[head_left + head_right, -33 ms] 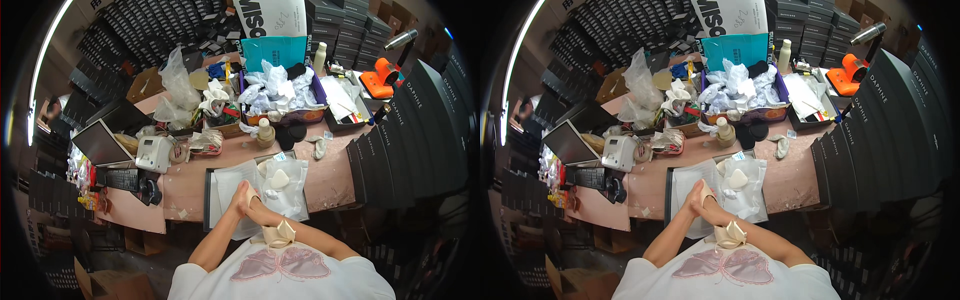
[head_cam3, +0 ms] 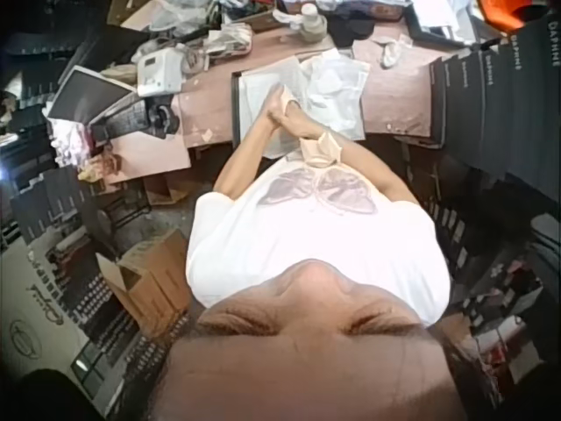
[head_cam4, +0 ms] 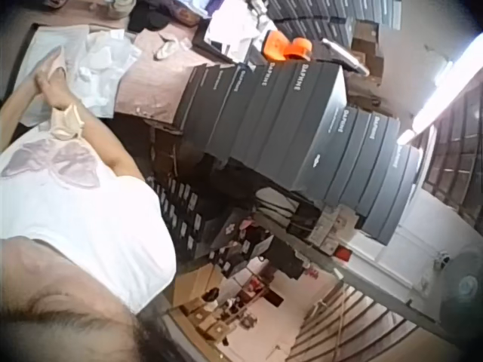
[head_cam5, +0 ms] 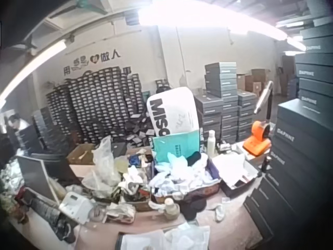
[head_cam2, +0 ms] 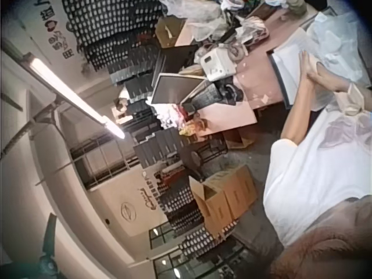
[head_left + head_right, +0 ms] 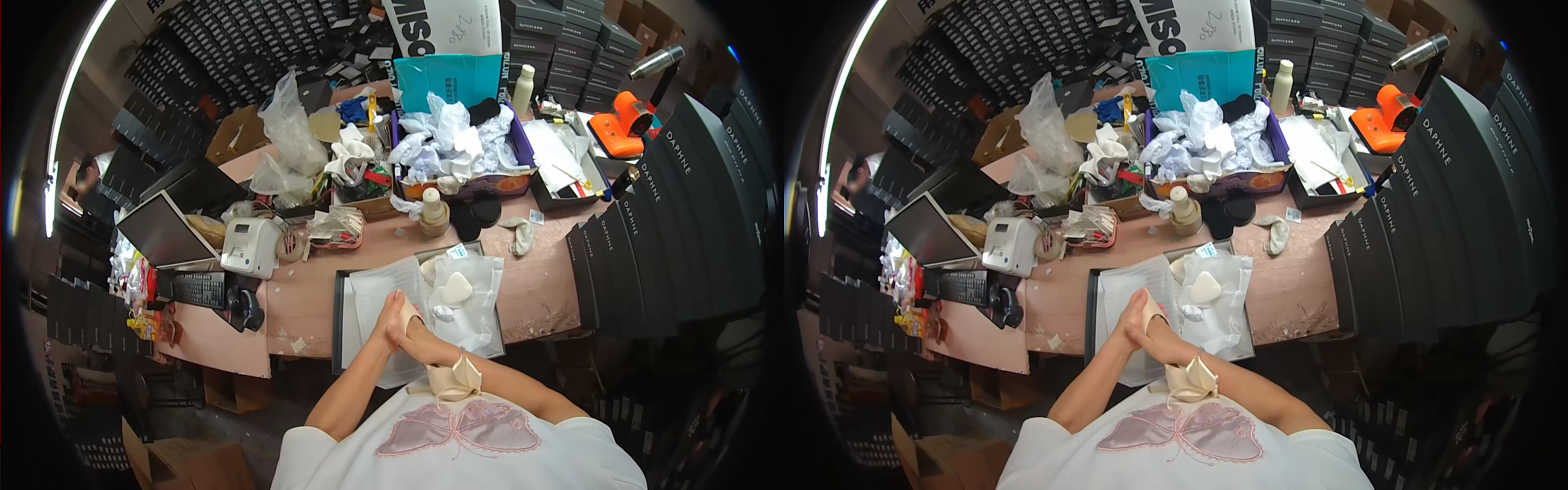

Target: Inspecting and packaging high-heeled shoes into boxes with tissue paper.

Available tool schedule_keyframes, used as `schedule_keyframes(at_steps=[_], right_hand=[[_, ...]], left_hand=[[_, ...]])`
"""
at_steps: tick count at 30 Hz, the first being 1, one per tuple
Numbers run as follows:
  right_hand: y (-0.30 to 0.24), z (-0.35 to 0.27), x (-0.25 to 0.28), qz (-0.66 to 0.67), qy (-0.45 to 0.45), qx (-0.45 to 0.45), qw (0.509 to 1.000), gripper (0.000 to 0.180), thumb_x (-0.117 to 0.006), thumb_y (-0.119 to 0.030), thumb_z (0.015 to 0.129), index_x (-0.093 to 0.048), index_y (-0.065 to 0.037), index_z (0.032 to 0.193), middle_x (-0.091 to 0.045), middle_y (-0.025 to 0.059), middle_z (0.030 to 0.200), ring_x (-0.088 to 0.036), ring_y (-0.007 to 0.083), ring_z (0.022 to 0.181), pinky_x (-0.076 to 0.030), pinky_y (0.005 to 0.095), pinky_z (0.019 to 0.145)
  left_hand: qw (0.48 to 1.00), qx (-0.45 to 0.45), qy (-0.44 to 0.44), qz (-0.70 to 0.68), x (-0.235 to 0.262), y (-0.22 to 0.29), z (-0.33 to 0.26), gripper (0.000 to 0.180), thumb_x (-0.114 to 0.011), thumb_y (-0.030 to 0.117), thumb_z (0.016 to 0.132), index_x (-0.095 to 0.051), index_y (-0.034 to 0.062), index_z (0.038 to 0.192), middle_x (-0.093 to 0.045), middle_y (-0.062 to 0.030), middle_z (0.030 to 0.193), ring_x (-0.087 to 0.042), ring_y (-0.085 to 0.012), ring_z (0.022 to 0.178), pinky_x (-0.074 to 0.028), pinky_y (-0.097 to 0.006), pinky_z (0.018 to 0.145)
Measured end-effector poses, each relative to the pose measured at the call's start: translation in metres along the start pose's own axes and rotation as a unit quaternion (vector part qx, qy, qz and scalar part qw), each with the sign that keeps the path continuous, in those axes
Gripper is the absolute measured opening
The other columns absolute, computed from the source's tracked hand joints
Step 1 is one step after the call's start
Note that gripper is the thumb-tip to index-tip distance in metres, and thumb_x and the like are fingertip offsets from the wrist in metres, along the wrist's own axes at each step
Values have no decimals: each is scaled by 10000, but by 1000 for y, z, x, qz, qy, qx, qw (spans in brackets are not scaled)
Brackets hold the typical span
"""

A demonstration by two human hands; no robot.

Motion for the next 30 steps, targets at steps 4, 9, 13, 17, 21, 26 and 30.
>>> schedule_keyframes(at_steps=[4, 9, 13, 17, 21, 26, 30], right_hand=[[-12, 9, 0, 93, -78, -40, 992, 642, -446, -442, 931, -373, 76, 1305, -485, 291, 1231, -449, 405, 1180, -312, 408, 1028], [-25, -4, 18, -52, 27, 13, 998, 621, -389, -456, 960, -365, 76, 1279, -470, 260, 1186, -453, 378, 1130, -348, 386, 991], [-19, -2, 20, 39, -26, -14, 999, 656, -406, -488, 943, -315, 68, 1280, -418, 242, 1188, -409, 369, 1146, -334, 392, 995], [-25, -41, 15, -4, -165, 38, 986, 617, -357, -453, 972, -360, 68, 1303, -420, 229, 1277, -432, 328, 1188, -348, 388, 1014], [35, -67, 66, 219, -123, -319, 914, 484, -468, -370, 939, -467, -19, 1273, -497, 189, 1203, -535, 307, 1083, -449, 394, 911], [30, 7, 148, -405, 44, 13, 913, 258, -626, -151, 813, -606, -64, 1055, -603, 134, 1024, -614, 315, 911, -523, 406, 729], [79, 16, 139, -452, -54, -46, 889, 183, -622, -111, 802, -574, -38, 962, -606, 126, 920, -628, 295, 805, -523, 400, 667]], left_hand=[[1000, -17, 18, 5, -3, 12, -17, 568, -512, 448, 937, -263, 211, 1389, -542, -137, 1057, -602, -269, 882, -543, -424, 716], [996, -63, -54, -31, -37, 14, -37, 581, -479, 464, 950, -311, 135, 1398, -505, -89, 1182, -543, -210, 1028, -486, -358, 852], [995, -78, -48, -34, -49, 20, -44, 553, -437, 444, 973, -376, 73, 1379, -495, -71, 1251, -505, -171, 1117, -433, -310, 939], [996, -79, -47, -21, -34, 5, -35, 583, -415, 493, 966, -384, 67, 1364, -527, -111, 1179, -553, -232, 1058, -495, -394, 874], [987, -57, -122, -87, -44, 2, -44, 651, -386, 556, 947, -378, 60, 1369, -524, -148, 1227, -548, -286, 1099, -481, -436, 912], [955, -4, -181, -234, -72, -6, -66, 719, -335, 617, 928, -364, 58, 1379, -483, -172, 1312, -509, -350, 1179, -464, -508, 932], [965, 40, -142, -217, -86, -37, -103, 705, -351, 615, 925, -418, 37, 1323, -550, -175, 1212, -561, -303, 1107, -492, -457, 899]])
Point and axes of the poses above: each hand's wrist, its own z-axis towards the middle knuckle, its own x-axis out of the back of the hand, y = z × x, the point moved 10 cm from there along z, towards the middle knuckle
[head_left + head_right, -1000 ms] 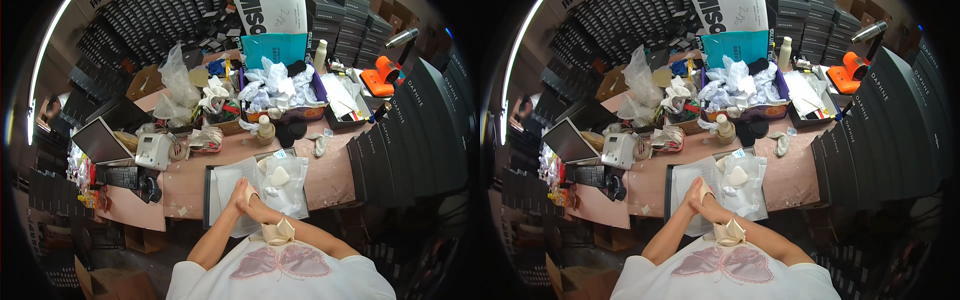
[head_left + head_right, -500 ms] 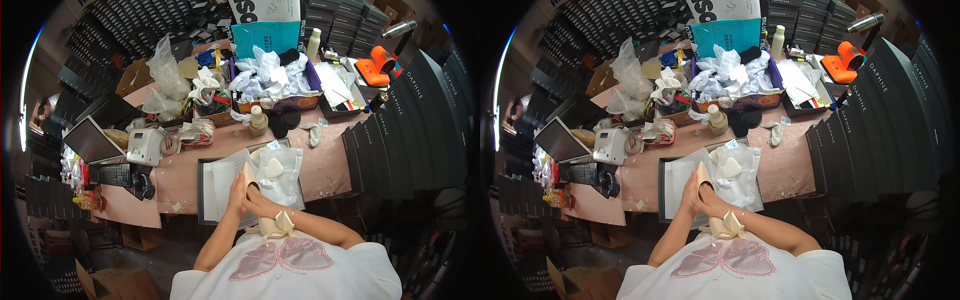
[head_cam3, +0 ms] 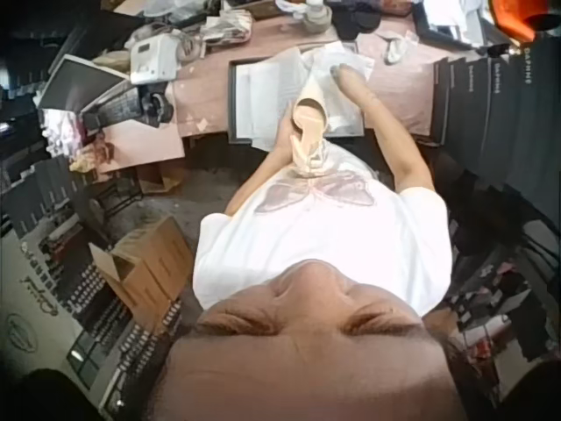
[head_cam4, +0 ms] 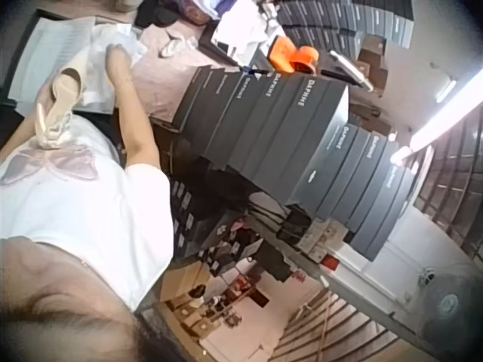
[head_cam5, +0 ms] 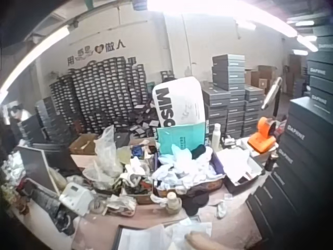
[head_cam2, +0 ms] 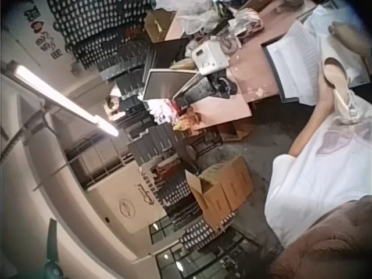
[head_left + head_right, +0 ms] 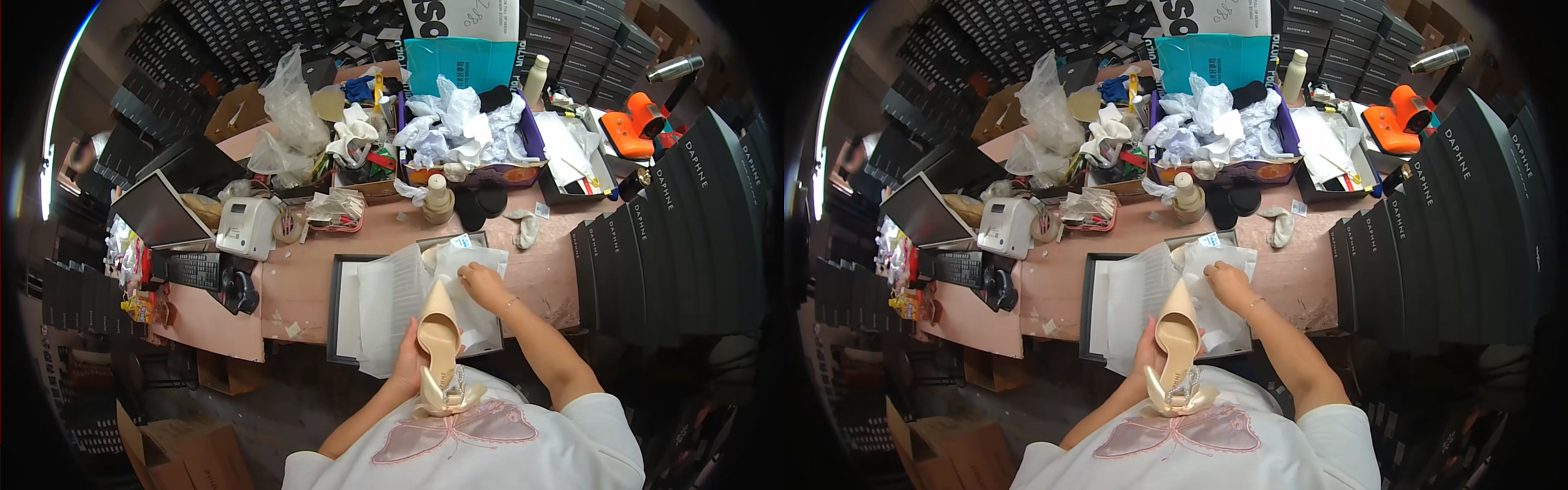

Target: Inspecting and packaging high-heeled shoes into boxes with tissue paper.

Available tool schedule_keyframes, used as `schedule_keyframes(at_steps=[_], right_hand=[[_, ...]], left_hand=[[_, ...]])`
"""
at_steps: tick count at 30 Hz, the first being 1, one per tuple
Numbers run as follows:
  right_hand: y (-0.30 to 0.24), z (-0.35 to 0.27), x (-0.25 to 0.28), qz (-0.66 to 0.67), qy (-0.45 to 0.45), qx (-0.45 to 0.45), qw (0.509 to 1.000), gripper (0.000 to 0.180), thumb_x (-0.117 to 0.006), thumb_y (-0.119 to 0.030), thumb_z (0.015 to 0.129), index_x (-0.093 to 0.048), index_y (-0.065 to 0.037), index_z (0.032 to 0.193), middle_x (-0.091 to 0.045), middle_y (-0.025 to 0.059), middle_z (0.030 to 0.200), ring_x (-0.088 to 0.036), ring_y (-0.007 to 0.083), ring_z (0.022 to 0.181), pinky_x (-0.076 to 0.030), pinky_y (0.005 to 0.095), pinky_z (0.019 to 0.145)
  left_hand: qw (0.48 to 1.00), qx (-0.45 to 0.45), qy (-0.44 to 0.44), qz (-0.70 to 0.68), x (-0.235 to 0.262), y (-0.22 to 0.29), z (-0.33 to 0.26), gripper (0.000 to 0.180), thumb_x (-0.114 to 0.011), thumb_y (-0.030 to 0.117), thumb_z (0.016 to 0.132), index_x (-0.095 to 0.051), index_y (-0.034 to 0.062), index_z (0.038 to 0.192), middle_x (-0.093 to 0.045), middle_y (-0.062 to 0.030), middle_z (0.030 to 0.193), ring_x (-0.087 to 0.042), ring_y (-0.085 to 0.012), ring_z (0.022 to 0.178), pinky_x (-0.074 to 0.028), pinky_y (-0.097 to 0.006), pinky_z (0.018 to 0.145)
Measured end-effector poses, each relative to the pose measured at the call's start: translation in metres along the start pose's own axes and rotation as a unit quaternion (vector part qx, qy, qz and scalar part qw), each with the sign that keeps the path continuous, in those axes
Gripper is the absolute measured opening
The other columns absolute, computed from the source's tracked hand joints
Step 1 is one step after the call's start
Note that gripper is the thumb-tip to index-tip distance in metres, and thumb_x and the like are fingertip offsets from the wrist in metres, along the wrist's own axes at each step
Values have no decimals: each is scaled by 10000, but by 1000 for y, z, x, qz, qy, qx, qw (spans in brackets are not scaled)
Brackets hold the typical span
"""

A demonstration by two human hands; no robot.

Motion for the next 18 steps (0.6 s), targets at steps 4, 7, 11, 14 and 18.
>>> schedule_keyframes(at_steps=[4, 7, 11, 14, 18], right_hand=[[-3, -40, 28, 344, 35, -136, 928, 82, -572, -86, 874, -576, -23, 927, -583, 76, 837, -629, 194, 698, -534, 327, 591], [-35, -72, 39, 644, 25, -219, 733, 106, -534, -87, 924, -600, -22, 976, -575, 52, 844, -613, 130, 685, -543, 265, 589], [-81, -97, -19, 729, -20, -256, 634, 169, -578, -77, 906, -614, -31, 1064, -606, 74, 958, -629, 149, 764, -559, 255, 655], [-101, -88, 29, 437, 45, -61, 896, 202, -635, -60, 860, -634, -54, 1061, -597, 81, 1011, -621, 160, 796, -542, 259, 651], [-136, -69, 56, 101, 161, 116, 975, 239, -680, -111, 796, -648, -90, 1032, -570, 124, 1023, -602, 284, 790, -509, 347, 692]], left_hand=[[992, -27, 62, -108, 37, 18, 3, 686, -342, 612, 930, -440, 43, 1301, -547, -172, 1209, -559, -306, 1102, -499, -485, 885], [990, -101, 101, -18, 41, 41, 8, 646, -328, 607, 938, -488, 63, 1247, -582, -118, 1157, -573, -235, 1059, -471, -382, 918], [994, -97, 48, 20, 31, 33, 9, 586, -340, 588, 946, -511, 72, 1164, -585, -78, 1085, -568, -169, 987, -471, -342, 864], [992, -107, 60, 20, 42, 28, 10, 471, -431, 487, 951, -449, 87, 1199, -560, -77, 1078, -565, -171, 978, -485, -329, 832], [984, -132, 109, 49, 34, 34, -1, 421, -550, 317, 926, -367, 113, 1246, -517, -87, 1132, -558, -188, 994, -496, -327, 819]])
Point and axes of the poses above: each hand's wrist, its own z-axis towards the middle knuckle, its own x-axis out of the back of the hand, y = z × x, the point moved 10 cm from there along z, towards the middle knuckle
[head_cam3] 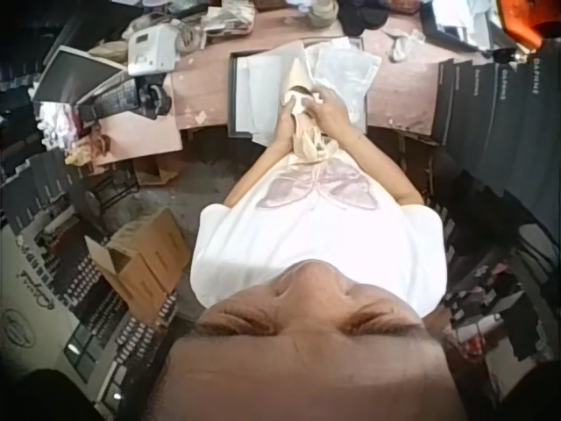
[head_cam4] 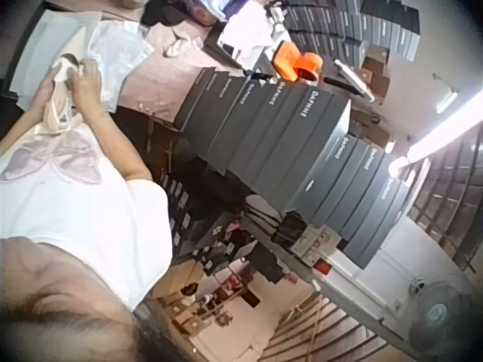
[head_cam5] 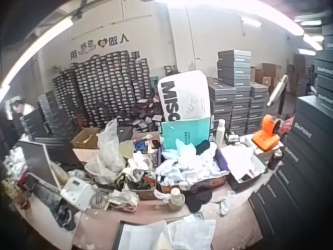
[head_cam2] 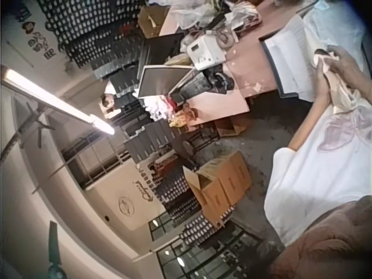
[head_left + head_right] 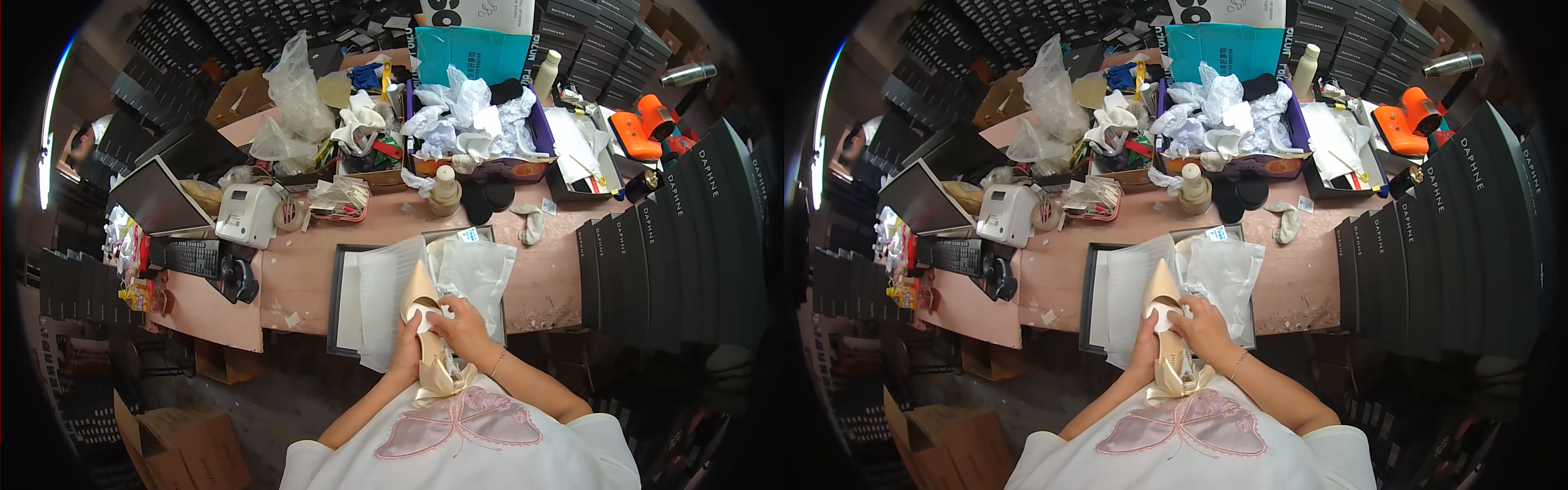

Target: Inspecting and packaging high-heeled shoes into boxes with tissue paper.

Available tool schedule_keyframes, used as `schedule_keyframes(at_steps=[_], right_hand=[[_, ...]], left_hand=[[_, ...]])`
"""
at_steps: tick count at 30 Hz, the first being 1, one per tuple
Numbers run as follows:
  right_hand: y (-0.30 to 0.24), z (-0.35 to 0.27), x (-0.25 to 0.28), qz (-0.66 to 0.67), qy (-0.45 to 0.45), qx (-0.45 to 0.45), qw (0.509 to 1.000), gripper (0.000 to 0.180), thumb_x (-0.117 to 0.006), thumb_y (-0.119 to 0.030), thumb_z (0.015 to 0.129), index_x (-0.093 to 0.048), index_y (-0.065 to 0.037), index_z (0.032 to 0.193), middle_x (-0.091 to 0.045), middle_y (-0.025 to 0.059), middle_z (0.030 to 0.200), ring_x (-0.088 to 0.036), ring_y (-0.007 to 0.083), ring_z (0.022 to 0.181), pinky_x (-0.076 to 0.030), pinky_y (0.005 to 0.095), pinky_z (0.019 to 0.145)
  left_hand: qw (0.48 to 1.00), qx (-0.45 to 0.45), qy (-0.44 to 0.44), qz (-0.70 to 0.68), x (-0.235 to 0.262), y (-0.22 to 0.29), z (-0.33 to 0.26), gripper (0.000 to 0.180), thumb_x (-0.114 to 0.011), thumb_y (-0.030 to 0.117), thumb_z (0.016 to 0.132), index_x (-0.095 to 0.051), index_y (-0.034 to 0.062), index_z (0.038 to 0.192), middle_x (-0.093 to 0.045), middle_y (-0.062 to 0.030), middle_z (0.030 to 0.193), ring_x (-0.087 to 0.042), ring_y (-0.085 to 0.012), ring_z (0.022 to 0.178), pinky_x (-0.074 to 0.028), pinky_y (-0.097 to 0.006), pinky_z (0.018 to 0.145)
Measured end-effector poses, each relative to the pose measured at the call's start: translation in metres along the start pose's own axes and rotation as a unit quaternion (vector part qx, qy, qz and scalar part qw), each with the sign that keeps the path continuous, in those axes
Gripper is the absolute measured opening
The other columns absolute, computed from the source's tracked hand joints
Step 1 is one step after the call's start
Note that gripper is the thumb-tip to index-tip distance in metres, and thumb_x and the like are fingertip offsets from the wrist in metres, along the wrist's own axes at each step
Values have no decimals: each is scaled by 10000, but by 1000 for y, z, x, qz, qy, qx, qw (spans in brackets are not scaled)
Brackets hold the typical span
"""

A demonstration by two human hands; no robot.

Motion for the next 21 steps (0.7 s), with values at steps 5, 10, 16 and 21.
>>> schedule_keyframes(at_steps=[5, 10, 16, 21], right_hand=[[25, 5, -47, 239, -170, -101, 951, 238, -705, -190, 774, -642, -27, 936, -574, 142, 989, -619, 266, 776, -497, 356, 709], [110, 32, -54, 130, -47, -215, 967, 424, -685, -181, 785, -543, -21, 1151, -626, 143, 844, -621, 270, 674, -507, 371, 671], [130, 28, -62, 182, 13, -251, 951, 428, -565, -110, 857, -486, -34, 1271, -614, 118, 830, -591, 217, 624, -497, 304, 609], [45, -22, -59, 617, -143, -378, 675, 318, -493, -65, 920, -550, -34, 1231, -594, 34, 899, -580, 115, 728, -500, 250, 644]], left_hand=[[1000, 5, -4, 1, 33, 0, 0, 511, -574, 91, 845, -352, 95, 1305, -544, -97, 1120, -589, -199, 980, -517, -327, 799], [991, 23, 65, 117, 63, 6, -5, 381, -587, 149, 874, -478, 46, 1224, -602, -94, 1042, -625, -174, 861, -521, -283, 719], [996, 43, 53, 52, 97, -8, 15, 419, -529, 269, 952, -460, -30, 1238, -608, -173, 1090, -644, -221, 923, -543, -312, 769], [990, 71, 4, -123, 38, 0, -2, 476, -504, 397, 939, -466, 28, 1237, -589, -129, 1086, -616, -231, 952, -539, -346, 817]])
Point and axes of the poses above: each hand's wrist, its own z-axis towards the middle knuckle, its own x-axis out of the back of the hand, y = z × x, the point moved 10 cm from there along z, towards the middle knuckle
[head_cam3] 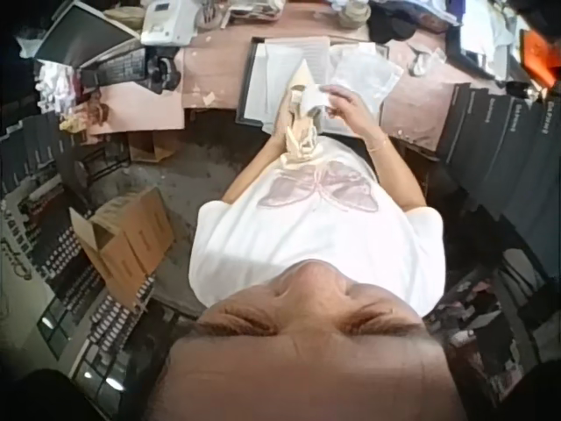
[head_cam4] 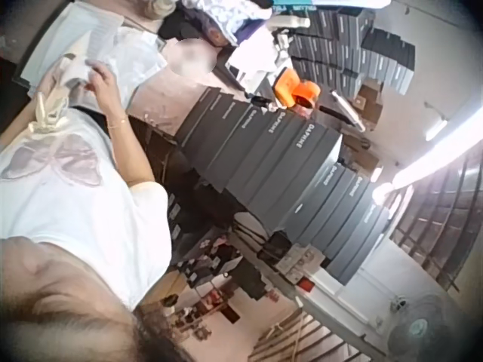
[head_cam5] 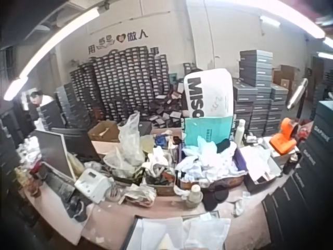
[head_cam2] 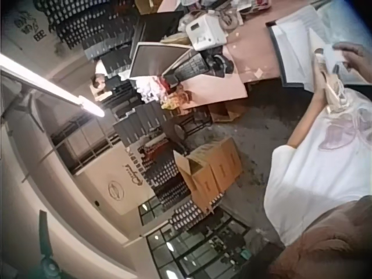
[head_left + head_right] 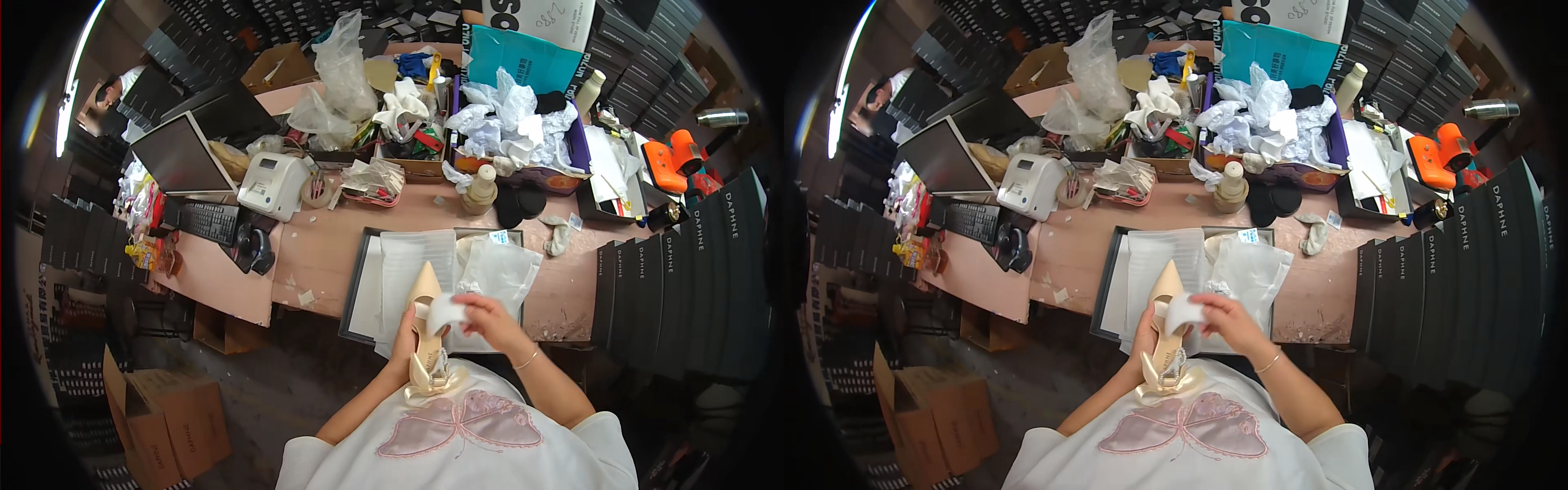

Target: Inspecting and packaging high-heeled shoes into boxes with tissue paper.

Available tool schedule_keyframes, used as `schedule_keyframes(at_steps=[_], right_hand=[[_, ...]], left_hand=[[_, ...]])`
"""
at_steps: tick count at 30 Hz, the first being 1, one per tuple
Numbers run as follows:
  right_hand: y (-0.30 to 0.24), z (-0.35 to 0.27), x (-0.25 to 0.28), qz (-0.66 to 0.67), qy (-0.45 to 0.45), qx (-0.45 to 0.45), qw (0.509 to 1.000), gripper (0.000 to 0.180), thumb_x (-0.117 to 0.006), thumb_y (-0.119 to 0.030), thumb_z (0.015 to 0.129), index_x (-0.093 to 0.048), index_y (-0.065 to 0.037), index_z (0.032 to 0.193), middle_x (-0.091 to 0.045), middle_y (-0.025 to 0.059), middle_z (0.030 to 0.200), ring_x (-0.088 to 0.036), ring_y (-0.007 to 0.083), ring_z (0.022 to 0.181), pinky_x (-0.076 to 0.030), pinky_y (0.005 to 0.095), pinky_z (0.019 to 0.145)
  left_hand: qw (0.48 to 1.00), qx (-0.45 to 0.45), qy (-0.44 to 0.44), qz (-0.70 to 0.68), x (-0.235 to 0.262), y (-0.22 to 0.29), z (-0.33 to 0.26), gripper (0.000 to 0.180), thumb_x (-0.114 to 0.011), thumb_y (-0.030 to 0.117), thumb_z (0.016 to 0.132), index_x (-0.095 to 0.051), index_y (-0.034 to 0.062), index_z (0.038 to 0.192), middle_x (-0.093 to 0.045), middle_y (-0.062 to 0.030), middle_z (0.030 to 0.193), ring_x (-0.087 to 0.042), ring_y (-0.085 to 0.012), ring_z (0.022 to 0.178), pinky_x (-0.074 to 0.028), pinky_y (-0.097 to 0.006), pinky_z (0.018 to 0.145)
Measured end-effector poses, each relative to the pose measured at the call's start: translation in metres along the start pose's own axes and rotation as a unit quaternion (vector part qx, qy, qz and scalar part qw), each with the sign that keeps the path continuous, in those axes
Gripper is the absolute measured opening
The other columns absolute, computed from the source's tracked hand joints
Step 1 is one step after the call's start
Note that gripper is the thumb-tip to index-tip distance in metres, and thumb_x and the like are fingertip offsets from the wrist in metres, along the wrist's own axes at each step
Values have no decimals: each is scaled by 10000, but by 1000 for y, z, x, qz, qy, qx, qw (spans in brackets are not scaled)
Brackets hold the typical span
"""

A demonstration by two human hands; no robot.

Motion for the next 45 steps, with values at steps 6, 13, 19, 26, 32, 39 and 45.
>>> schedule_keyframes(at_steps=[6, 13, 19, 26, 32, 39, 45], right_hand=[[-60, -36, -60, -599, 132, 415, 672, 324, -668, -128, 763, -605, -65, 1075, -587, 148, 933, -582, 277, 809, -458, 388, 805], [-53, 3, -31, -578, 177, 270, 750, 211, -652, -114, 720, -507, -77, 868, -531, 94, 815, -576, 281, 768, -451, 403, 711], [-47, 20, -52, -652, 205, 355, 638, 651, -658, -154, 697, -431, -78, 1303, -444, 208, 1286, -462, 347, 1163, -405, 446, 920], [-27, 33, 46, -559, 176, 220, 780, 510, -695, -230, 738, -541, -69, 1197, -574, 181, 1132, -532, 371, 1055, -436, 470, 879], [15, 50, 77, -619, 187, 163, 745, 171, -662, -176, 739, -586, -64, 844, -595, 113, 892, -579, 313, 760, -469, 443, 675], [-40, -8, -49, -589, 54, 415, 691, 154, -677, -162, 729, -597, -88, 838, -579, 71, 921, -560, 257, 837, -447, 391, 731], [-59, -2, -30, -605, 145, 330, 710, 257, -731, -199, 694, -572, -62, 842, -563, 89, 954, -538, 285, 893, -421, 381, 739]], left_hand=[[974, -106, 59, 192, -8, 13, -2, 406, -516, 332, 939, -393, 97, 1246, -544, -92, 1090, -587, -202, 956, -507, -334, 824], [983, -109, -38, 140, -36, 2, -1, 506, -557, 306, 944, -301, 93, 1324, -450, -93, 1245, -510, -185, 1096, -471, -332, 889], [985, -73, 10, 155, -30, -13, -5, 489, -460, 324, 982, -272, 105, 1377, -421, -98, 1326, -480, -222, 1192, -454, -358, 954], [991, -24, 80, 109, 23, -10, 4, 525, -411, 500, 958, -449, 64, 1248, -570, -110, 1124, -594, -236, 983, -517, -387, 861], [989, -42, 91, 107, 21, -5, 12, 487, -436, 479, 952, -482, 61, 1199, -589, -100, 1079, -601, -221, 958, -537, -386, 838], [999, 0, -8, 47, -20, -20, 9, 415, -398, 407, 984, -438, 71, 1224, -535, -100, 1168, -548, -228, 1059, -437, -390, 955], [973, -36, -17, 228, -14, -14, 9, 431, -372, 415, 1001, -373, 83, 1275, -514, -109, 1171, -579, -207, 1007, -513, -342, 826]])
Point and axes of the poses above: each hand's wrist, its own z-axis towards the middle knuckle, its own x-axis out of the back of the hand, y = z × x, the point moved 10 cm from there along z, towards the middle knuckle
